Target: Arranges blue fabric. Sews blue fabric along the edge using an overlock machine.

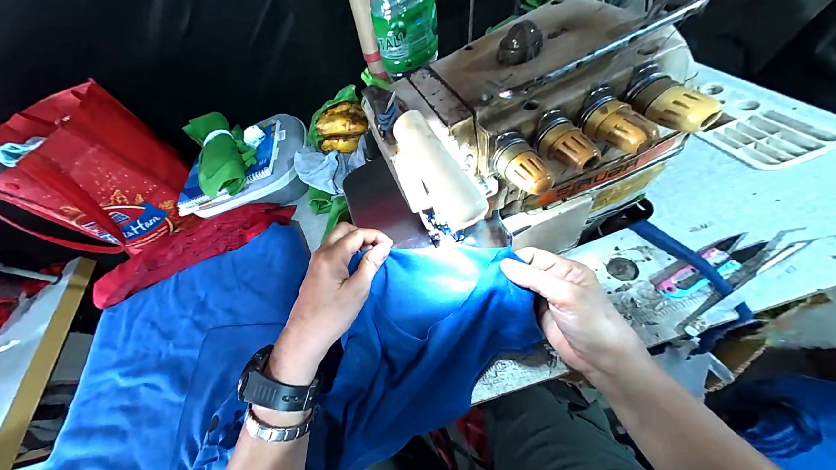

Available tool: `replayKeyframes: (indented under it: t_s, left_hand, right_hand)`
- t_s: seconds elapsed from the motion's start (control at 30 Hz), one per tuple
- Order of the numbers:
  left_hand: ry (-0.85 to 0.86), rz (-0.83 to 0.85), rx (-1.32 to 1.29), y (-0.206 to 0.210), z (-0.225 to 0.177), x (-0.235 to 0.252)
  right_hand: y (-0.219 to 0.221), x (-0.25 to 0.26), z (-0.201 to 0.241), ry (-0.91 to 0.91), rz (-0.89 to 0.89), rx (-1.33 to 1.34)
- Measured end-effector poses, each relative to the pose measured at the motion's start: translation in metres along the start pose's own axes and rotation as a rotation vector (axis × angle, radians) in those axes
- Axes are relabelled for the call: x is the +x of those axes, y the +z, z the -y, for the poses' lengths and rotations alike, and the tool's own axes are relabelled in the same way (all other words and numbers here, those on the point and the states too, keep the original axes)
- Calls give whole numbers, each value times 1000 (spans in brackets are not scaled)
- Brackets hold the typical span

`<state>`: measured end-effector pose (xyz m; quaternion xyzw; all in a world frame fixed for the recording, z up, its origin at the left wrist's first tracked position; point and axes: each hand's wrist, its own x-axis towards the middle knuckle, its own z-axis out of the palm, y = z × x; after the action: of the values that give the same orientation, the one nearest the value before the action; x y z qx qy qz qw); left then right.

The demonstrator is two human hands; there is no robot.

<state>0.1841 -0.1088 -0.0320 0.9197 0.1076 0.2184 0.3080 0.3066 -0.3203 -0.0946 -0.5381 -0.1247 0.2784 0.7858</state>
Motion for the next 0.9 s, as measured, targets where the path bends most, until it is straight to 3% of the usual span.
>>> replayKeyframes:
  t_s: [0.5,0.77,0.9]
  left_hand:
    - [58,12,-29,-3,4,-8]
    - [154,-77,-131,-6,-5,-16]
    - [156,-113,-190,-6,-7,-18]
  right_hand:
    - [0,-3,-2,-76,16,-86]
    - [-5,-3,-7,-314,79,-194]
    - [-4,-3,-7,-316,83,-185]
